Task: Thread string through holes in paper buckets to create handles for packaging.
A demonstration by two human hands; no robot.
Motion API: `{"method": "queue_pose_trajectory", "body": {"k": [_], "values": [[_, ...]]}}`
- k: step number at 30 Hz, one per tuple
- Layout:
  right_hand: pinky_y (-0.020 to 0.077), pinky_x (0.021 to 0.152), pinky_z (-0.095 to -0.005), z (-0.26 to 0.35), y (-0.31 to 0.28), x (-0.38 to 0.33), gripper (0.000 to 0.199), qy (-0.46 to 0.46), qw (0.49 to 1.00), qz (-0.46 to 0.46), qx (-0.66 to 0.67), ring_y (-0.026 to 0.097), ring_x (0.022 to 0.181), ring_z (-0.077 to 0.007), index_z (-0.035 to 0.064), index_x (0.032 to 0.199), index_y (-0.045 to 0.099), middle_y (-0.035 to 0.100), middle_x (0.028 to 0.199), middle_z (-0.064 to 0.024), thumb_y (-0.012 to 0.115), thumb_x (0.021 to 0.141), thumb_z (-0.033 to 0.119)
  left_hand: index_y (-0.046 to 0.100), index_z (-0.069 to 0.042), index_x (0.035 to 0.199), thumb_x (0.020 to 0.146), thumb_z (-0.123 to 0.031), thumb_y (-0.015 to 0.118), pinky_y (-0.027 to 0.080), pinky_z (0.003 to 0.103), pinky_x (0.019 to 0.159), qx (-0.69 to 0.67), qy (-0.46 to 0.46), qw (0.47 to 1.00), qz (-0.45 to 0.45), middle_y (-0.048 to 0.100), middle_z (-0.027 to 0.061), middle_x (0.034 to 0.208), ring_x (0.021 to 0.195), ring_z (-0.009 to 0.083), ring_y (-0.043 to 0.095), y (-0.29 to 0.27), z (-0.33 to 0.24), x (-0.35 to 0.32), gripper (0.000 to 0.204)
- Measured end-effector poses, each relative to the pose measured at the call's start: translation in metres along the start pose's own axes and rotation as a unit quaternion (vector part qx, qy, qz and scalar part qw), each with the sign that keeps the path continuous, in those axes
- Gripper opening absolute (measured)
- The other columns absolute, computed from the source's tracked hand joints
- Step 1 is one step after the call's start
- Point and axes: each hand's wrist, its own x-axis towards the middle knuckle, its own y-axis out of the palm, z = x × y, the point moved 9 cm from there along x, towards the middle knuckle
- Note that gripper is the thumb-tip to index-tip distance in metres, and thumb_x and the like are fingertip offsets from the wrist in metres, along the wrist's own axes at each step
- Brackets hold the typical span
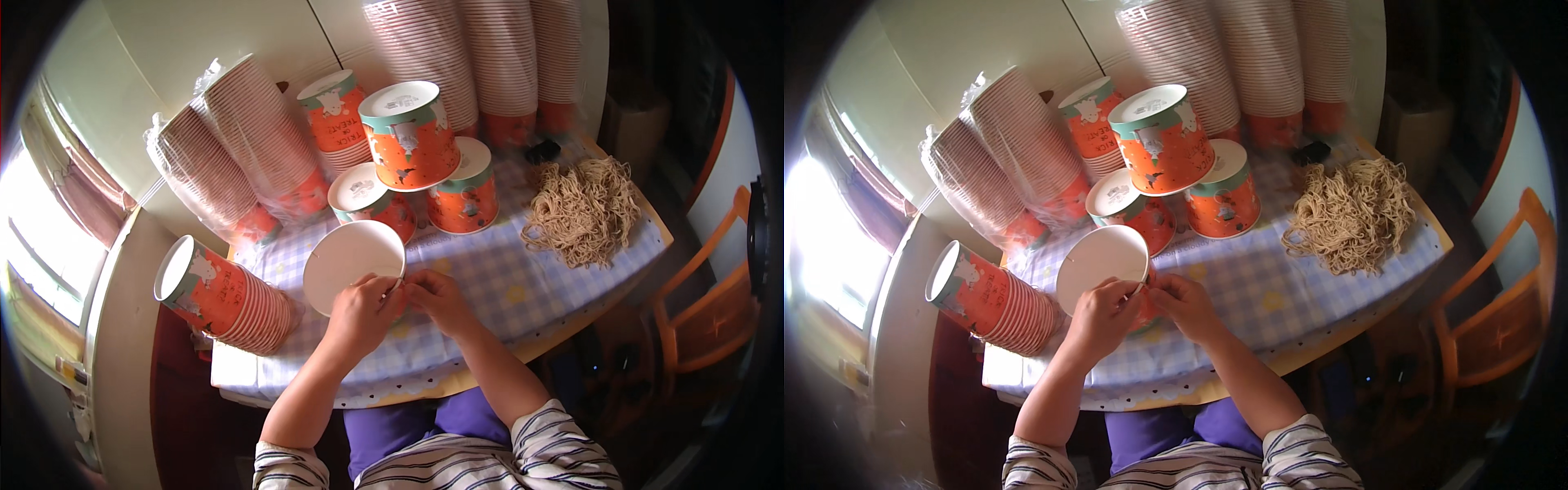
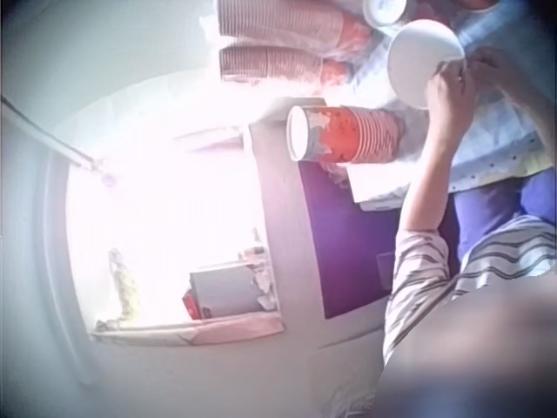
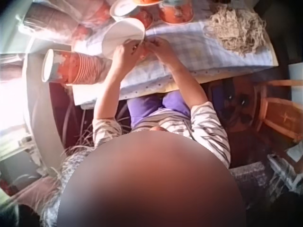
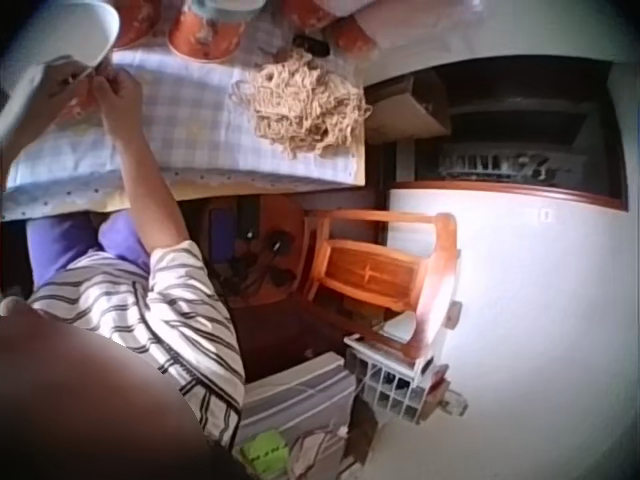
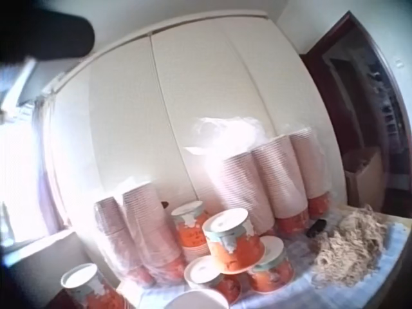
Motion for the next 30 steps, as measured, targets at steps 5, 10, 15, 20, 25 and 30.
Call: {"method": "queue_pose_trajectory", "body": {"k": [5,10,15,20,25,30], "values": [[0.0498,0.068,-0.0224,0.000,-0.001,0.000,0.017,-0.005,0.999,-0.017,-0.027,0.059,0.077,-0.0075,0.0010,0.102,0.061,0.064,0.090,-0.0028,0.062,0.091,0.014,0.067,-0.002,0.093,0.084,-0.018,0.062,0.050,0.040,0.069,-0.004,0.019,1.000,-0.021,0.064,0.0169,0.084,0.076,0.0337,0.063,0.001,0.004,-0.001,0.019],[0.0372,0.053,-0.0180,0.004,0.001,-0.006,0.019,0.036,0.999,-0.019,0.009,0.048,0.061,-0.0038,0.0045,0.103,0.060,0.058,0.079,0.0012,0.066,0.087,0.014,0.062,-0.003,0.110,0.079,-0.020,0.067,0.048,0.040,0.084,0.023,0.098,0.994,0.034,0.063,0.0186,0.097,0.094,0.0354,0.061,-0.013,-0.005,-0.007,0.036],[0.0360,0.051,-0.0199,0.013,-0.006,-0.016,0.028,0.029,0.996,0.007,0.079,0.048,0.058,-0.0060,0.0048,0.110,0.057,0.056,0.075,0.0008,0.066,0.083,0.009,0.059,-0.008,0.116,0.073,-0.016,0.069,0.030,0.054,0.106,0.177,0.151,0.971,0.047,0.064,0.0142,0.100,0.112,0.0303,0.055,-0.059,0.018,-0.025,0.045],[0.0359,0.050,-0.0210,0.005,0.000,-0.026,0.027,0.026,0.999,-0.035,0.002,0.048,0.057,-0.0063,0.0048,0.106,0.058,0.056,0.073,0.0005,0.068,0.081,0.008,0.062,-0.009,0.095,0.077,-0.007,0.065,0.033,0.053,0.104,0.142,0.162,0.976,0.033,0.066,0.0086,0.091,0.105,0.0291,0.059,-0.051,0.048,-0.038,0.019],[0.0349,0.050,-0.0212,-0.005,0.005,-0.037,0.015,0.044,0.992,-0.109,-0.033,0.048,0.055,-0.0061,0.0044,0.091,0.060,0.058,0.070,-0.0010,0.070,0.081,0.009,0.062,-0.005,0.092,0.077,-0.008,0.067,0.046,0.044,0.085,0.023,0.139,0.985,-0.097,0.065,0.0103,0.083,0.082,0.0298,0.064,-0.063,0.031,-0.042,0.016],[0.0349,0.050,-0.0213,-0.005,0.014,-0.040,0.013,0.040,0.985,-0.164,-0.043,0.045,0.054,-0.0058,0.0035,0.091,0.060,0.059,0.070,-0.0010,0.069,0.083,0.008,0.063,-0.004,0.093,0.077,-0.008,0.068,0.049,0.038,0.069,-0.031,0.082,0.977,-0.196,0.064,0.0112,0.080,0.075,0.0299,0.063,-0.063,0.039,-0.050,0.018]]}}
